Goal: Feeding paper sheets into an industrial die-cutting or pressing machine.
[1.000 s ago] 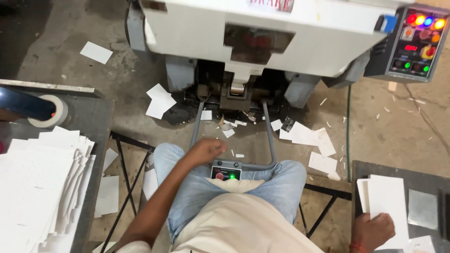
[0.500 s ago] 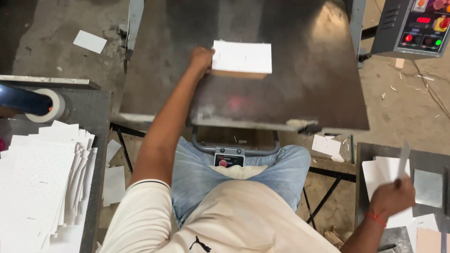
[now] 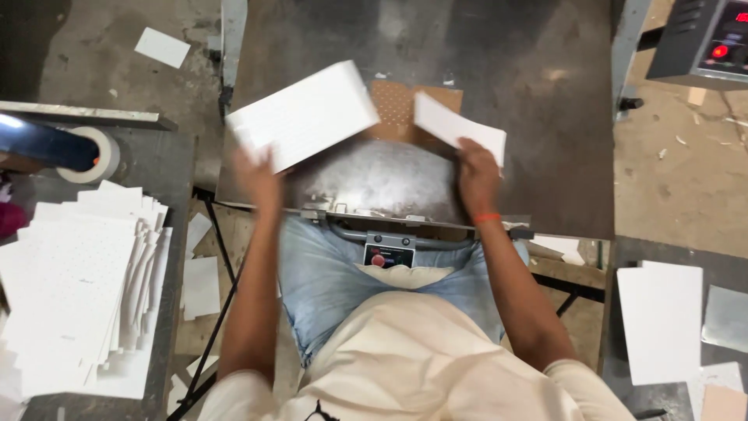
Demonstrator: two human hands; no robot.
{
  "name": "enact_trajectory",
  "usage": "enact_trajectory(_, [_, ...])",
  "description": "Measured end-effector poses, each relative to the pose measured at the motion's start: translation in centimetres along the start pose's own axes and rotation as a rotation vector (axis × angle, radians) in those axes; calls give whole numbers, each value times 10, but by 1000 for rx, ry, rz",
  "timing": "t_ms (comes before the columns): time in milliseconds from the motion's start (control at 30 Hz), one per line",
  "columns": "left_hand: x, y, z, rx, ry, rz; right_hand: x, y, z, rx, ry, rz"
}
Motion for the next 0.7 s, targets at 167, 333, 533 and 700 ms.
enact_trajectory(167, [-56, 88, 285, -288, -491, -7, 19, 36, -104, 40, 378, 139])
enact_trajectory(333, [-123, 148, 394, -18, -736, 147, 31, 27, -133, 20, 504, 148])
enact_trajectory(533, [-155, 120, 392, 322, -753, 501, 54, 25, -125, 100, 539, 113])
enact_trajectory(700, [-150, 109, 384, 624, -803, 373, 55, 19, -125, 99, 528, 126])
Point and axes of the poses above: each hand's wrist, its own x-axis towards the middle knuckle, its own z-axis out of the back of the hand, y = z × x, the point moved 8 cm from there along x, towards the middle knuckle, and after that the axes turned 14 degrees about z, right-handed, at the moved point
